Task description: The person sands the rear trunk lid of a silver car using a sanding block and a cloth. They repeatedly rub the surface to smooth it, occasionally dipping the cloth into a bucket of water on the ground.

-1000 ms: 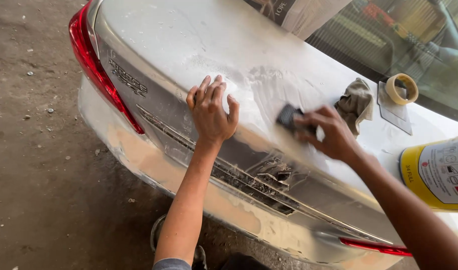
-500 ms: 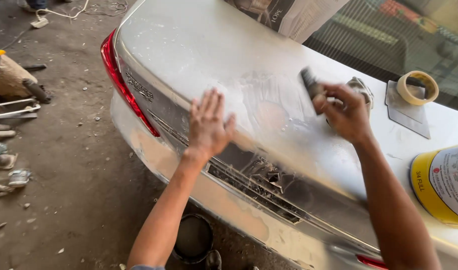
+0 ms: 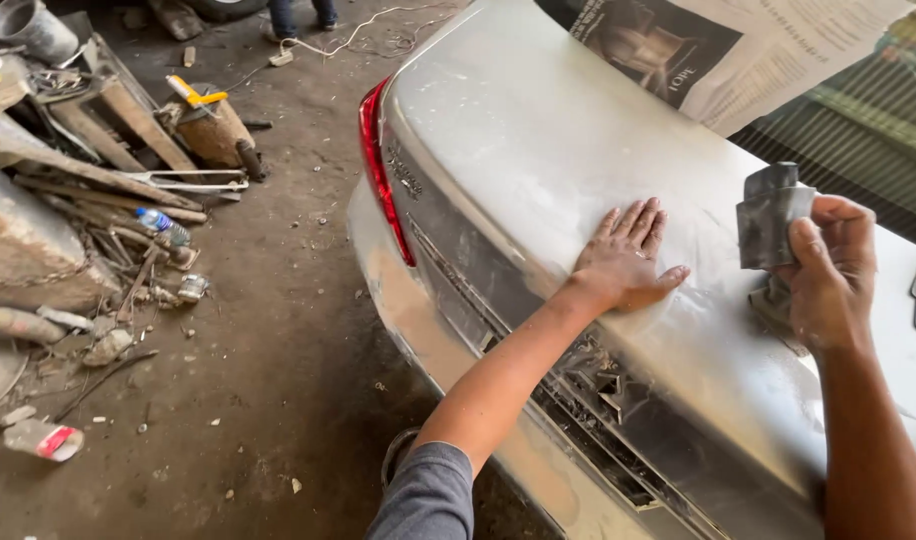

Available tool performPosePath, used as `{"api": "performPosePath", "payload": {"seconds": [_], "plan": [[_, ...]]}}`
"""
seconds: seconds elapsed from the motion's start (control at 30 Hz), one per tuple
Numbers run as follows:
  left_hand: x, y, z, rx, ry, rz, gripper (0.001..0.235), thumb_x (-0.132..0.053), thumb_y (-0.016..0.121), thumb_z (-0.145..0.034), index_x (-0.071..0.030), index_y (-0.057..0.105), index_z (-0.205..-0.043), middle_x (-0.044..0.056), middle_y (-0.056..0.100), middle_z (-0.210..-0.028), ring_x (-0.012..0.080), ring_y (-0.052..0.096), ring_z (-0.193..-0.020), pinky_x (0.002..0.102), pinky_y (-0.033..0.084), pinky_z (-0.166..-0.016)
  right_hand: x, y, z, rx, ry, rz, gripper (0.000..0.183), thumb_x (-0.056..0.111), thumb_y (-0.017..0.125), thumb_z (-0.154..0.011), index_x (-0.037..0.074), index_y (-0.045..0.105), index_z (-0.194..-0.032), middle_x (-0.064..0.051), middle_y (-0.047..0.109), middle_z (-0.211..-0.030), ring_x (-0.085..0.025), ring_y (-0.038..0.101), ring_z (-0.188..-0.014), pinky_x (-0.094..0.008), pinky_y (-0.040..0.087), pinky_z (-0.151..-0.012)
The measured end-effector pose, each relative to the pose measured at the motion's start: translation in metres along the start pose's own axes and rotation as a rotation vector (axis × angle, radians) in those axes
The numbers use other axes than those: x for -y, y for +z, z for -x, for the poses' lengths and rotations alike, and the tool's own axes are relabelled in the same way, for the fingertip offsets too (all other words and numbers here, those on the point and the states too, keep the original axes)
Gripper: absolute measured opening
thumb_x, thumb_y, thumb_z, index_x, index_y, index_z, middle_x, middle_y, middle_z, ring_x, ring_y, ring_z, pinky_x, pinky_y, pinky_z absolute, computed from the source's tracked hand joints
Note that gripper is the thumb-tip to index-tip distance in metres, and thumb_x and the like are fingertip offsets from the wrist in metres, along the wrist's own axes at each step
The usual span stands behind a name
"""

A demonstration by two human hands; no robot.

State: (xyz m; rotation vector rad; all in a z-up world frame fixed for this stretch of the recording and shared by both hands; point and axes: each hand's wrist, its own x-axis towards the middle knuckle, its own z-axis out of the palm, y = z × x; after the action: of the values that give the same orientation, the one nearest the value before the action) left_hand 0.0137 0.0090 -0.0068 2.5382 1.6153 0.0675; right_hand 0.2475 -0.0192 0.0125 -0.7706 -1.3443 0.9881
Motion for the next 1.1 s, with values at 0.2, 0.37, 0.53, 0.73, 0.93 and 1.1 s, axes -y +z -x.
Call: {"api": "performPosePath", "payload": {"seconds": [0.2, 0.37, 0.53, 0.73, 0.93, 1.1], "plan": [[-0.007, 0.004, 0.030, 0.028, -0.012, -0.003, 0.090, -0.065, 0.016, -0.100, -0.002, -0.004, -0.162, 0.012, -0.008, -0.172, 0.0277, -0.008, -0.158, 0.044, -0.004, -0.126, 0.023, 0.024, 0.001, 0.091, 0.011, 0.055, 0.029, 0.012, 0.052, -0.117, 0.016, 0.038, -0.142, -0.008, 0.054, -0.134, -0.019, 0.067, -0.115, -0.039, 0.062, -0.087], [-0.011, 0.012, 0.055, 0.009, 0.004, -0.012, 0.090, -0.065, 0.014, -0.101, -0.001, -0.001, -0.162, 0.013, -0.006, -0.172, 0.0289, -0.008, -0.158, 0.044, -0.004, -0.127, 0.033, 0.028, 0.003, 0.116, 0.031, 0.070, 0.027, 0.017, 0.055, -0.114, 0.016, 0.043, -0.139, -0.009, 0.053, -0.140, -0.020, 0.067, -0.117, -0.040, 0.064, -0.087], [-0.015, 0.014, 0.088, -0.005, 0.069, 0.029, 0.090, -0.067, 0.008, -0.102, 0.000, -0.001, -0.160, 0.016, -0.010, -0.171, 0.0317, -0.011, -0.158, 0.045, -0.007, -0.126, 0.011, 0.006, 0.000, 0.105, 0.085, 0.030, 0.018, 0.020, 0.059, -0.120, 0.008, 0.052, -0.132, -0.009, 0.053, -0.129, -0.019, 0.064, -0.120, -0.035, 0.060, -0.095], [-0.012, -0.006, 0.050, 0.127, 0.047, 0.096, 0.090, -0.069, 0.004, -0.101, -0.002, -0.006, -0.161, 0.014, -0.015, -0.171, 0.0290, -0.014, -0.158, 0.046, -0.008, -0.127, 0.035, 0.031, 0.002, 0.132, 0.064, 0.046, 0.084, 0.001, 0.082, -0.077, 0.017, 0.046, -0.152, -0.008, 0.059, -0.139, -0.019, 0.067, -0.120, -0.034, 0.062, -0.094], [-0.001, 0.000, -0.005, 0.024, -0.058, 0.021, 0.090, -0.064, 0.017, -0.100, -0.003, -0.004, -0.162, 0.011, -0.011, -0.172, 0.0258, -0.009, -0.158, 0.046, -0.005, -0.126, 0.040, 0.039, 0.001, -0.021, 0.076, 0.414, 0.096, -0.003, 0.086, -0.075, 0.014, 0.039, -0.156, -0.010, 0.063, -0.130, -0.018, 0.066, -0.108, -0.033, 0.062, -0.088], [-0.011, 0.002, 0.040, 0.016, -0.063, 0.071, 0.092, -0.066, 0.017, -0.099, -0.002, -0.003, -0.161, 0.013, -0.009, -0.171, 0.0280, -0.009, -0.158, 0.045, -0.006, -0.126, 0.000, -0.005, 0.003, -0.024, -0.174, 0.556, 0.043, 0.000, 0.083, -0.100, 0.001, 0.057, -0.134, -0.012, 0.063, -0.127, -0.016, 0.064, -0.114, -0.029, 0.060, -0.101]]}}
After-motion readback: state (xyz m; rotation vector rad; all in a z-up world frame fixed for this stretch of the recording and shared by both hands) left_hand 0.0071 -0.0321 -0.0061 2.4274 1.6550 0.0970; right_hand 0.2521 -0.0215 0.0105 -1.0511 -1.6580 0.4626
